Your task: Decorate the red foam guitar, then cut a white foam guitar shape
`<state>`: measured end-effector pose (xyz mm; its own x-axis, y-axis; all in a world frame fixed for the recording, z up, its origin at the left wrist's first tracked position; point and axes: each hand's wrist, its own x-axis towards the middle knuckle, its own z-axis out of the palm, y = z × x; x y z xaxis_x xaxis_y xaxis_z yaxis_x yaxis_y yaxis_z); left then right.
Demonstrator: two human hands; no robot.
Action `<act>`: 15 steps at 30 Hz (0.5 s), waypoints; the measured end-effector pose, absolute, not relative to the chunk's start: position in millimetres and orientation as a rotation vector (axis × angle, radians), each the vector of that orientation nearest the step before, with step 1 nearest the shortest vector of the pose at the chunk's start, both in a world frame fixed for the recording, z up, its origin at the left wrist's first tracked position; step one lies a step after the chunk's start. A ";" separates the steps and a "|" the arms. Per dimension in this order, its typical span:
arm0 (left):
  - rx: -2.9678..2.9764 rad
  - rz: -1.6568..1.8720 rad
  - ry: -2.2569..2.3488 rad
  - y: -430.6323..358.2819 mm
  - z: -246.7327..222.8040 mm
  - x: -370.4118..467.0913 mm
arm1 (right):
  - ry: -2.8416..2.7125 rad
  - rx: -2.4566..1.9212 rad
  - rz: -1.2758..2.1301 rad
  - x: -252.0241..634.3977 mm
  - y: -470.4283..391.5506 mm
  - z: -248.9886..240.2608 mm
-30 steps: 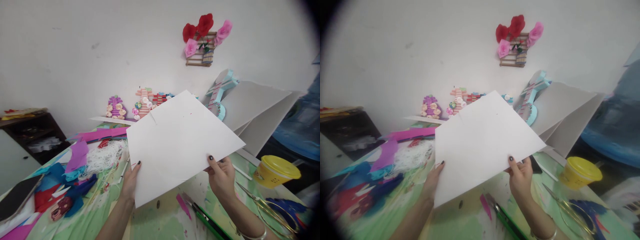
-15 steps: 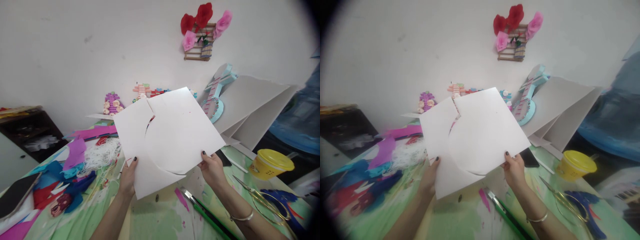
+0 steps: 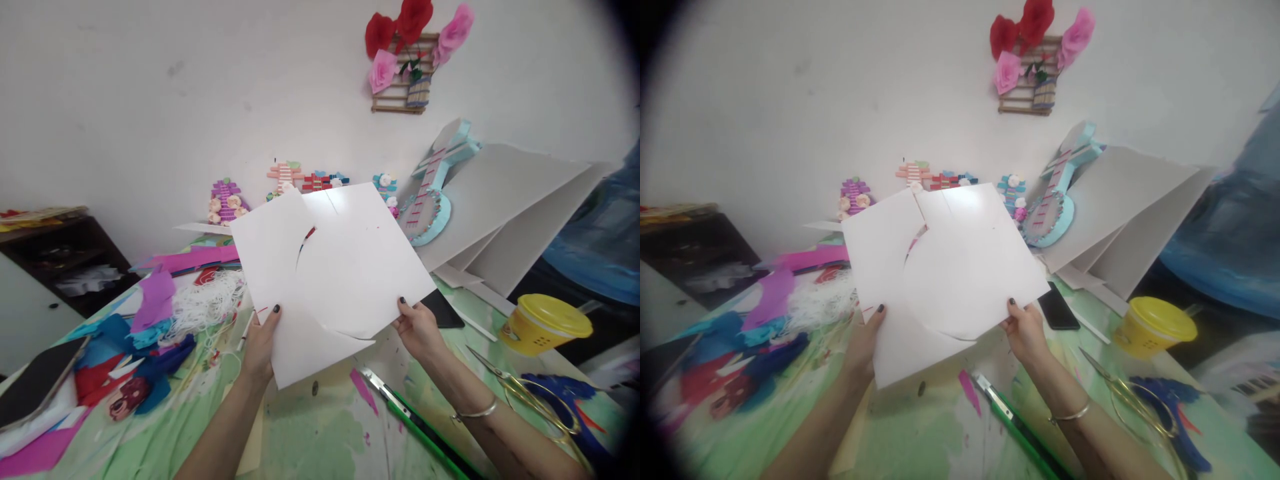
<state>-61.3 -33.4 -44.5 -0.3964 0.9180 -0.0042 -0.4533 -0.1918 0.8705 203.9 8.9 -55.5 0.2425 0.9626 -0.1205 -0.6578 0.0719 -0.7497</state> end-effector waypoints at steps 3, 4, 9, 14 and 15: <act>0.716 1.777 1.166 -32.7 -45.7 -62.4 | -0.497 -0.856 1.284 204.3 10.1 -60.0; 0.733 1.782 1.220 -32.4 -46.7 -62.8 | -0.511 -0.869 1.276 204.4 10.5 -61.4; 0.732 1.775 1.376 -29.9 -57.5 -62.2 | -0.717 -1.042 1.241 210.9 13.3 -61.4; 0.699 1.770 1.427 -27.9 -74.8 -59.6 | -1.601 -1.809 1.151 229.7 -10.5 -54.3; 0.702 1.768 1.442 -27.9 -78.6 -59.5 | -1.879 -1.891 1.028 233.2 -21.6 -54.9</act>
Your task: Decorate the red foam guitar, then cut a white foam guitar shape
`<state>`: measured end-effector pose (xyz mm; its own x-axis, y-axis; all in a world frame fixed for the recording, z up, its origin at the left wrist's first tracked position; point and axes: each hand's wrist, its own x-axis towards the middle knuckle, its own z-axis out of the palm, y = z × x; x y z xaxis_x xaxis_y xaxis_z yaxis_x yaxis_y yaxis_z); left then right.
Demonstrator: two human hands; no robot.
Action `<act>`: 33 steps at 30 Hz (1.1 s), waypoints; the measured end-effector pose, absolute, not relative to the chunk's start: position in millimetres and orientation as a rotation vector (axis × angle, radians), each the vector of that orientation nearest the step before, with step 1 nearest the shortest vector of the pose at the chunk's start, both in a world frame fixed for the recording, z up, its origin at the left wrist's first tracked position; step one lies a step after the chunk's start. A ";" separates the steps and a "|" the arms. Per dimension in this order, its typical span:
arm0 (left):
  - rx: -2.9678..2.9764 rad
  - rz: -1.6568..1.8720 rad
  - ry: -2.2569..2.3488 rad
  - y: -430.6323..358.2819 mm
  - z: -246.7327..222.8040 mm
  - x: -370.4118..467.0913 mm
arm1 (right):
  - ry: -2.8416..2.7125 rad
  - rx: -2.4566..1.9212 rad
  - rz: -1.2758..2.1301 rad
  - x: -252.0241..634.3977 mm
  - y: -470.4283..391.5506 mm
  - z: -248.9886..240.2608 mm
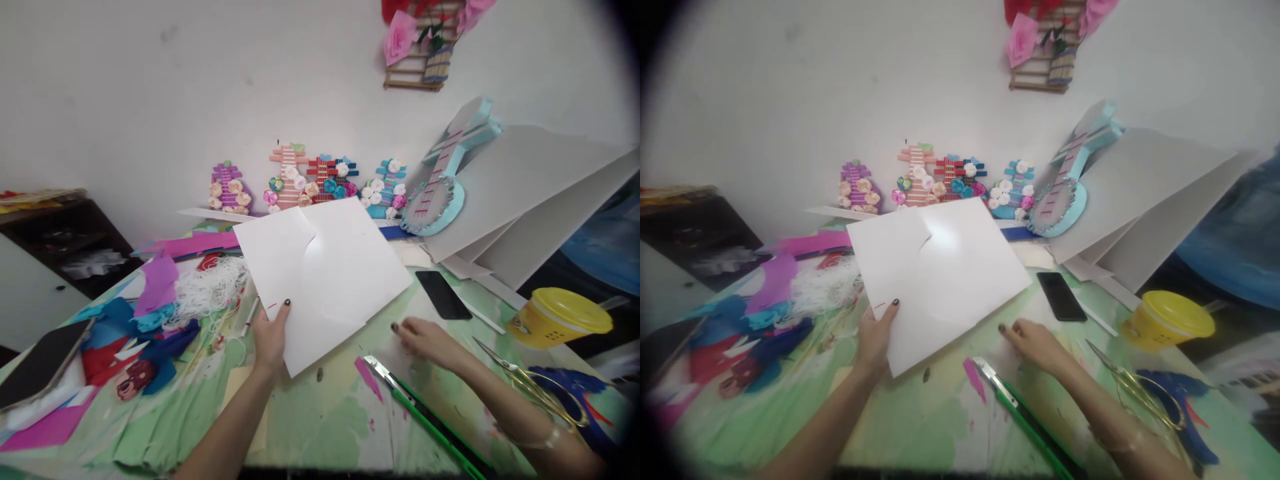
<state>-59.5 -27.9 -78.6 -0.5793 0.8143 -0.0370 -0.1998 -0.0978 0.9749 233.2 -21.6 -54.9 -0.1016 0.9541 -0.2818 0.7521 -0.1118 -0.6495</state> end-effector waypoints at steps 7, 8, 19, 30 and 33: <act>0.625 1.719 1.564 -27.1 -91.8 -59.5 | -2.497 -1.957 0.555 242.5 -98.8 -76.2; 0.633 1.720 1.571 -27.4 -91.6 -59.3 | -2.498 -1.927 0.602 242.5 -104.1 -78.7; 0.726 1.729 1.580 -34.3 -84.5 -55.3 | -2.154 -1.729 0.961 236.1 -110.5 -46.5; 0.812 1.738 1.635 -37.2 -83.6 -58.2 | -1.874 -1.265 1.311 126.5 -42.1 -29.1; 0.818 1.743 1.635 -36.4 -83.0 -57.4 | -1.728 -1.161 1.494 119.2 -29.5 -33.1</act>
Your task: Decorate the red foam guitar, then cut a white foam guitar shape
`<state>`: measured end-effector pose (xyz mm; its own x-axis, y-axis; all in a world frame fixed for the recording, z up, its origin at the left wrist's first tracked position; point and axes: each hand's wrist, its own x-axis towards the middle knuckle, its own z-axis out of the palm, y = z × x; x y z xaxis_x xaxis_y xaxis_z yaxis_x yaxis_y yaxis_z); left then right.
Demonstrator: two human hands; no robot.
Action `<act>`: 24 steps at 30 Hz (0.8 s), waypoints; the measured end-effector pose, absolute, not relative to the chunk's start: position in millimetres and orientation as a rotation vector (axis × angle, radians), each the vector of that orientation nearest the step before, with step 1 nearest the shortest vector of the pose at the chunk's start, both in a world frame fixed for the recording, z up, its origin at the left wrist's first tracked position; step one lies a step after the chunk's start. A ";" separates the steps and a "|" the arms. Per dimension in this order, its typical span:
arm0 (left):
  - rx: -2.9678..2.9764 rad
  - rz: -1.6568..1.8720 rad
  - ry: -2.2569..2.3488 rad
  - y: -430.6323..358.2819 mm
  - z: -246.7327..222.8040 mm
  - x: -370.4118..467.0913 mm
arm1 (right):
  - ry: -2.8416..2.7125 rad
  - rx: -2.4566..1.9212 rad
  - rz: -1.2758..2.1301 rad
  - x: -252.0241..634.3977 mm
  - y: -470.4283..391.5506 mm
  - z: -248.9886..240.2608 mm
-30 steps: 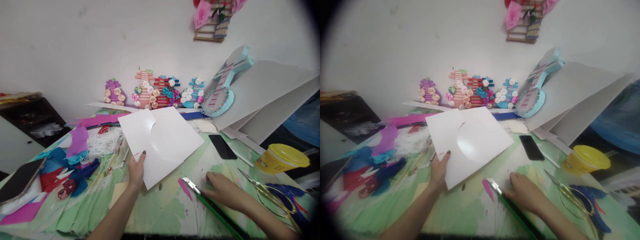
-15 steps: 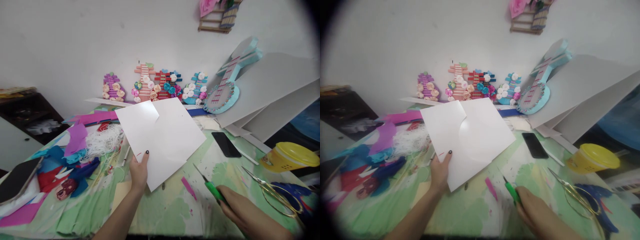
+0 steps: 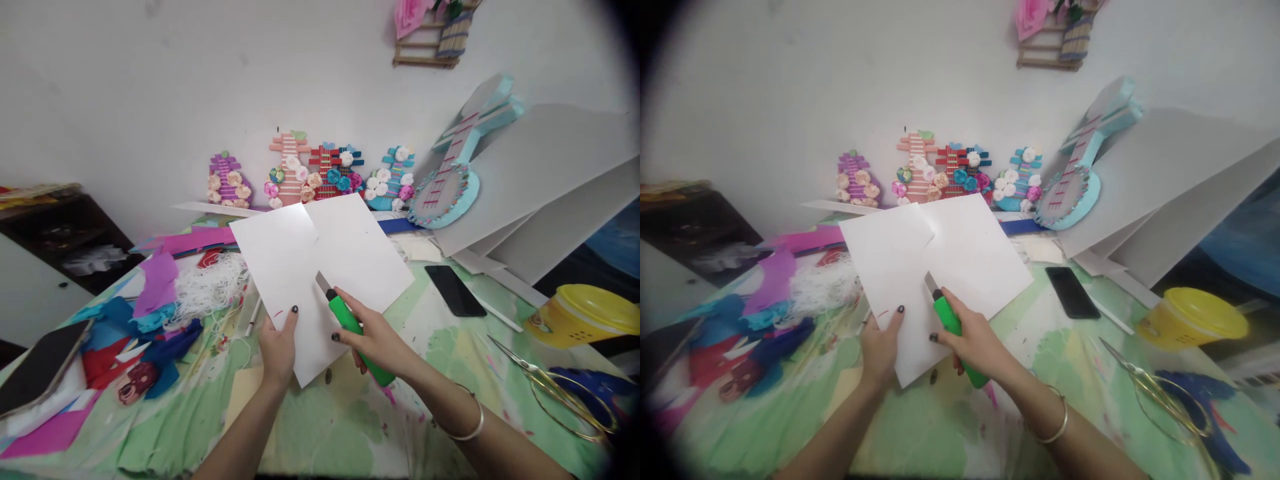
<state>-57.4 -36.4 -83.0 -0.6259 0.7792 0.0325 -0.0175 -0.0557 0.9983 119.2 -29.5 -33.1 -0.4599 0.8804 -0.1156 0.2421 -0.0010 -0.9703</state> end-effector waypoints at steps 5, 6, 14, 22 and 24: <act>0.820 1.738 1.631 -36.3 -82.8 -56.0 | -1.604 -1.042 1.623 114.4 -21.2 -34.7; 0.812 1.733 1.633 -36.4 -82.9 -56.1 | -1.602 -1.016 1.611 113.8 -20.4 -34.7; 0.815 1.732 1.647 -36.5 -86.4 -56.7 | -1.666 -0.964 1.608 112.0 -13.4 -42.4; 0.823 1.743 1.626 -35.3 -87.3 -56.7 | -1.790 -1.075 1.459 108.9 -11.6 -40.4; 0.828 1.745 1.635 -35.1 -86.7 -56.5 | -1.797 -1.089 1.450 108.5 -11.8 -39.4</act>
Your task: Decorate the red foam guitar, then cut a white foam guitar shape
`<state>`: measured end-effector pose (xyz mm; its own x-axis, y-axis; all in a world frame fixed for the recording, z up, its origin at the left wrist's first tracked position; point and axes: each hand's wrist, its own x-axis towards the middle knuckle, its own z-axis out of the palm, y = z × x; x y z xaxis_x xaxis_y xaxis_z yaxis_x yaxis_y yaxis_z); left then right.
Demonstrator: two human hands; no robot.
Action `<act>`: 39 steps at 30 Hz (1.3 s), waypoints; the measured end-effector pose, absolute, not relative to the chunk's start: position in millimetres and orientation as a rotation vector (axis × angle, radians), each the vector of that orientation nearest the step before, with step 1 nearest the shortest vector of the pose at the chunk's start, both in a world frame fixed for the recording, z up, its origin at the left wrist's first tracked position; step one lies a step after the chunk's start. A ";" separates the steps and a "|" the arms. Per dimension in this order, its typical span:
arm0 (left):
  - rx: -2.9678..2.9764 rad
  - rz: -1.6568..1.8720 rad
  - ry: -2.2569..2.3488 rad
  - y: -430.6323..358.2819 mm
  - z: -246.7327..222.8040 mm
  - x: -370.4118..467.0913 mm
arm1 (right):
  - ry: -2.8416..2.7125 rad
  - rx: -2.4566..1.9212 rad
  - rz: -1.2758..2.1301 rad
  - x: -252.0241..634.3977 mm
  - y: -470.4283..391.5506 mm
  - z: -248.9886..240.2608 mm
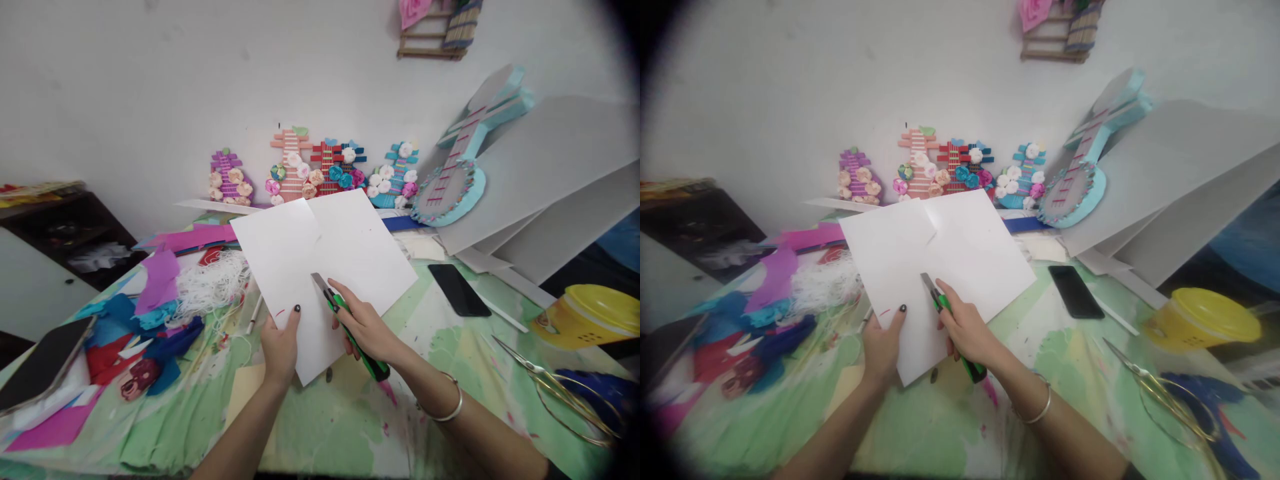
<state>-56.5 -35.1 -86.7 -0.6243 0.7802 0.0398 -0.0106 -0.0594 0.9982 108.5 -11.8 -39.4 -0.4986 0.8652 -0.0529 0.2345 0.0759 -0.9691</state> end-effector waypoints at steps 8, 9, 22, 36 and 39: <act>0.866 1.741 1.671 -35.6 -87.8 -56.5 | -1.831 -1.071 1.431 107.4 -11.0 -41.3; 0.872 1.742 1.680 -35.7 -87.7 -56.6 | -1.841 -1.071 1.419 107.5 -11.0 -41.2; 0.878 1.743 1.678 -34.8 -89.0 -56.2 | -1.966 -1.107 1.347 109.4 -14.2 -40.3; 0.864 1.773 1.679 -33.3 -88.9 -55.3 | -2.159 -1.126 1.176 115.7 -20.8 -42.8; 0.869 1.773 1.682 -33.5 -87.7 -55.1 | -2.155 -1.098 1.137 116.8 -21.0 -43.8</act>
<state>-55.1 -33.5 -87.7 -0.6456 0.7588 0.0869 0.0466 -0.0744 0.9961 116.8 -21.0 -43.8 -0.5727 0.8191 0.0338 0.4345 0.3382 -0.8348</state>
